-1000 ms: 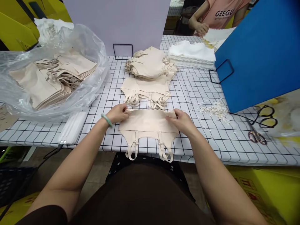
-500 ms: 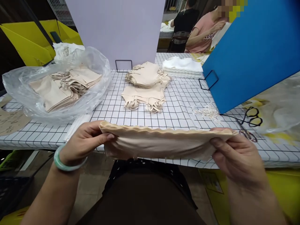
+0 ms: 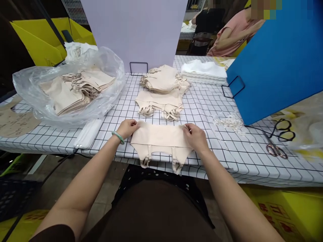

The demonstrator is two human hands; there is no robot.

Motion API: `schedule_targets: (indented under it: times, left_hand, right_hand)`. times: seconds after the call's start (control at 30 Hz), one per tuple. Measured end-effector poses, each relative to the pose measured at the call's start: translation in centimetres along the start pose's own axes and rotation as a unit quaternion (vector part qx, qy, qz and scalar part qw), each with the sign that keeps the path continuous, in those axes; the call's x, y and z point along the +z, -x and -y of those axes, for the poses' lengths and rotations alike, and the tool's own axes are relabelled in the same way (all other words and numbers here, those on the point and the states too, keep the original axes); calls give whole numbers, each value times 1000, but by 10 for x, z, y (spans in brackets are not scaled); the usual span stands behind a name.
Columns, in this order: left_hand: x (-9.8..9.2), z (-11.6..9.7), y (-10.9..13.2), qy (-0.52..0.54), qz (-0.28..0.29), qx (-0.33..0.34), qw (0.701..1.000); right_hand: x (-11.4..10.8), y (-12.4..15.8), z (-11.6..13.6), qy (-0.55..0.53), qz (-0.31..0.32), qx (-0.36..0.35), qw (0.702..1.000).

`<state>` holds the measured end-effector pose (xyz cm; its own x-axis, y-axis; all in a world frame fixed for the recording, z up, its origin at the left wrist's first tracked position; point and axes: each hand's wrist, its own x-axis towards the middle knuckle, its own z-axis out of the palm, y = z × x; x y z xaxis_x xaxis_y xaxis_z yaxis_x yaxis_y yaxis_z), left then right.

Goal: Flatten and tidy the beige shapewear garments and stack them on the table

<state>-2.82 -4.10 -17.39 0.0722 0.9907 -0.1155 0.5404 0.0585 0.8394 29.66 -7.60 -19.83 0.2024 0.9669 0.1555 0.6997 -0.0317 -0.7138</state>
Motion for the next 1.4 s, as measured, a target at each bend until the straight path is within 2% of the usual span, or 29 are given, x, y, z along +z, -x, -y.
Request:
schedule_targets:
  times: [0.1,0.23,0.3,0.37,0.4,0.47,0.53,0.57,0.63,0.7,0.87,1.0,1.1,1.17,1.2,1.3,1.37,1.4]
  left_hand:
    - [-1,3,-6,-22,-29,29,999]
    - [0,-1,-12,-112,-25,29,993]
    - [6,-6,-8,-200,-61,73,975]
    - [16,-12,-1,-279,-78,156,945]
    - [22,-14,3,-308,-58,194,930]
    - [34,-16,11,-347,31,225,910]
    - [42,-14,15,-370,114,199,900]
    - [44,-11,16,-377,134,179,899]
    - [45,-6,16,-384,143,152,900]
    - [43,-2,14,-388,141,143,899]
    - [40,-8,11,-402,156,119,894]
    - [41,-20,21,-414,107,139,893]
    - [39,-28,30,-386,37,193,901]
    - [37,-32,25,-342,-3,241,908]
    - [35,-34,18,-315,-24,271,909]
    - [27,-45,-21,-250,-83,329,907]
    - [18,-54,-55,-241,-120,285,920]
    - [13,-57,-73,-245,-138,241,929]
  right_hand:
    - [2,-4,-5,74,-12,-50,996]
    - [3,-5,-6,157,-17,-87,984]
    - [3,-1,0,191,-44,-116,974]
    - [4,5,10,203,-54,-159,965]
    - [5,8,15,203,-38,-184,961]
    - [9,13,20,202,35,-224,953]
    - [13,15,18,214,121,-219,944]
    - [15,16,14,224,152,-199,942]
    - [17,16,5,237,177,-150,943]
    - [17,16,-1,241,173,-122,947]
    - [16,12,0,230,181,-102,951]
    - [14,16,8,250,195,-91,944]
    - [14,26,14,262,183,-95,943]
    - [15,26,15,260,173,-107,944]
    - [16,23,15,252,162,-124,946]
    - [15,-1,22,181,71,-196,961]
    - [12,-28,33,114,24,-212,970]
    - [12,-44,39,88,15,-193,977]
